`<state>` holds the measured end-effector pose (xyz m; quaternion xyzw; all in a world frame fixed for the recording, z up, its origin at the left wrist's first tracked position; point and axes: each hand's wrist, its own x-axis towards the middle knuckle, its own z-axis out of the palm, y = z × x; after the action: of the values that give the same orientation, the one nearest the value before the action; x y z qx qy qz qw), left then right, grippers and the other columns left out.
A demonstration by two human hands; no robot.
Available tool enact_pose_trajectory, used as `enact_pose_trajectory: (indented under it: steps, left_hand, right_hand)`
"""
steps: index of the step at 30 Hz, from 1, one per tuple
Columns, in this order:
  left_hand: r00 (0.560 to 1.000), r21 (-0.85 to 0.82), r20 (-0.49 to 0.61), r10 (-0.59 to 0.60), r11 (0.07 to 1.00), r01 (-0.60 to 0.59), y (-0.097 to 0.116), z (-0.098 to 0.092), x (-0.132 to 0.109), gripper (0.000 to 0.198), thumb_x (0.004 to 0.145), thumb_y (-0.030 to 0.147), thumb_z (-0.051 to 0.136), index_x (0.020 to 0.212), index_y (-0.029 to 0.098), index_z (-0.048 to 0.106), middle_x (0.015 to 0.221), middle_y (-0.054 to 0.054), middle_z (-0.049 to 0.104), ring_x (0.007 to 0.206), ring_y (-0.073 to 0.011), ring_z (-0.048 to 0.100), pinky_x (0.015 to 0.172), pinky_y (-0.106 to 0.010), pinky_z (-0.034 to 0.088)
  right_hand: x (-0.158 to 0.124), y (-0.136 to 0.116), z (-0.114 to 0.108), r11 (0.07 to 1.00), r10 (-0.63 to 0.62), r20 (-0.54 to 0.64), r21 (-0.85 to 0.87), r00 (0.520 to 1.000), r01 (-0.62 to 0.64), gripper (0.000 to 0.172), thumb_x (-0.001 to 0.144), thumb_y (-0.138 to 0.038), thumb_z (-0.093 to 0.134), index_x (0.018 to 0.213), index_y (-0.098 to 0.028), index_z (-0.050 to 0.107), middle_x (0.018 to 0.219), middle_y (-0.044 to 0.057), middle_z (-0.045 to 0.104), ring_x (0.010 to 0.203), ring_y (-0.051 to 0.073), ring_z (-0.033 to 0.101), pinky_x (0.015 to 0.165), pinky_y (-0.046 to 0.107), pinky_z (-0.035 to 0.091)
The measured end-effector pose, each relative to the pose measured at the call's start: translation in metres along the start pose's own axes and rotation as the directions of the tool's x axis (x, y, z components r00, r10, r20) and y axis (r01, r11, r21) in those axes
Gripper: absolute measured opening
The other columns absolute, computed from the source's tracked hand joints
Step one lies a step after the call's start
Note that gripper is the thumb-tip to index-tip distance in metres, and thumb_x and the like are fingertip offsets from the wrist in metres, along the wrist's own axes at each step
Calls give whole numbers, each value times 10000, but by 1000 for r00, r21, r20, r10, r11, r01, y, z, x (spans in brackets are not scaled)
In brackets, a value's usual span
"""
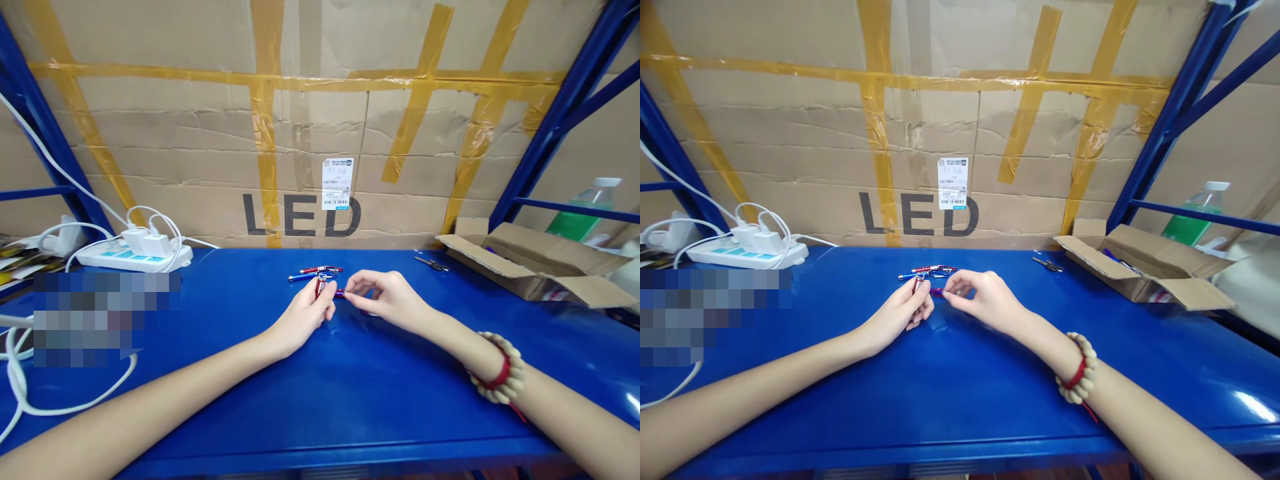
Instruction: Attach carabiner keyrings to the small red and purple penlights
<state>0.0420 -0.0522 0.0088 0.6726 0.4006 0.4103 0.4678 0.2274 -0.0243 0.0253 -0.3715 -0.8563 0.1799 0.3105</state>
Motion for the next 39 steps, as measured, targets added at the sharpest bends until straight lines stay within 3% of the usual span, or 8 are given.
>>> enact_pose_trajectory:
  steps: [5,9,13,17,22,26,31,39]
  left_hand:
    - [999,-185,46,-20,982,28,1,0,2,296,841,434,473,765,204,302,605,78,421,449,-39,311,424,-173,246]
    - [1000,-122,1,20,992,-20,-3,-1,2,247,847,343,475,750,203,295,623,74,412,478,-42,324,460,-178,274]
    - [980,145,-126,151,980,-132,-2,1,0,208,860,290,443,720,190,327,654,49,424,559,-66,373,537,-202,312]
    - [944,324,-211,254,929,-177,2,1,-2,190,858,271,438,713,187,348,635,48,427,552,-75,391,555,-212,316]
    - [938,422,-131,322,874,-241,0,0,-2,187,870,285,408,720,196,343,606,49,440,518,-81,383,522,-206,313]
    - [934,476,-58,354,832,-286,-2,-1,-2,208,882,285,381,701,200,323,605,48,441,516,-83,372,527,-207,323]
    - [935,488,-17,353,819,-301,-3,-2,-2,210,889,280,372,702,203,314,600,54,428,510,-80,370,525,-205,321]
    - [944,459,-10,330,840,-288,0,0,-3,197,891,270,365,713,202,316,610,53,406,521,-82,346,528,-212,298]
  right_hand:
    - [-4,-5,7,948,-286,-43,-157,957,276,101,813,-258,561,862,-189,615,883,27,686,743,121,631,626,214,485]
    - [-4,-1,8,880,-446,-48,-208,894,428,105,842,-252,551,849,-186,632,863,29,698,797,127,641,710,226,499]
    - [-6,0,9,860,-457,-94,-298,884,413,209,861,-275,535,1033,-187,614,901,47,697,771,128,649,676,218,512]
    - [-9,-2,11,790,-521,-120,-443,845,424,278,907,-255,449,1133,-147,569,861,80,682,740,147,639,644,243,512]
    - [-11,-9,12,684,-514,37,-585,857,436,283,922,-251,398,1104,-120,571,788,71,626,712,163,593,559,254,479]
    - [-12,-11,13,656,-503,94,-606,859,450,270,929,-255,373,978,-115,598,726,58,578,648,151,545,528,253,441]
    - [-11,-9,15,683,-525,96,-545,846,486,260,925,-256,389,860,-118,600,671,41,538,601,137,500,543,247,416]
    - [-9,-15,13,842,-421,56,-346,905,413,273,924,-219,389,813,-130,622,662,29,526,590,107,475,554,215,396]
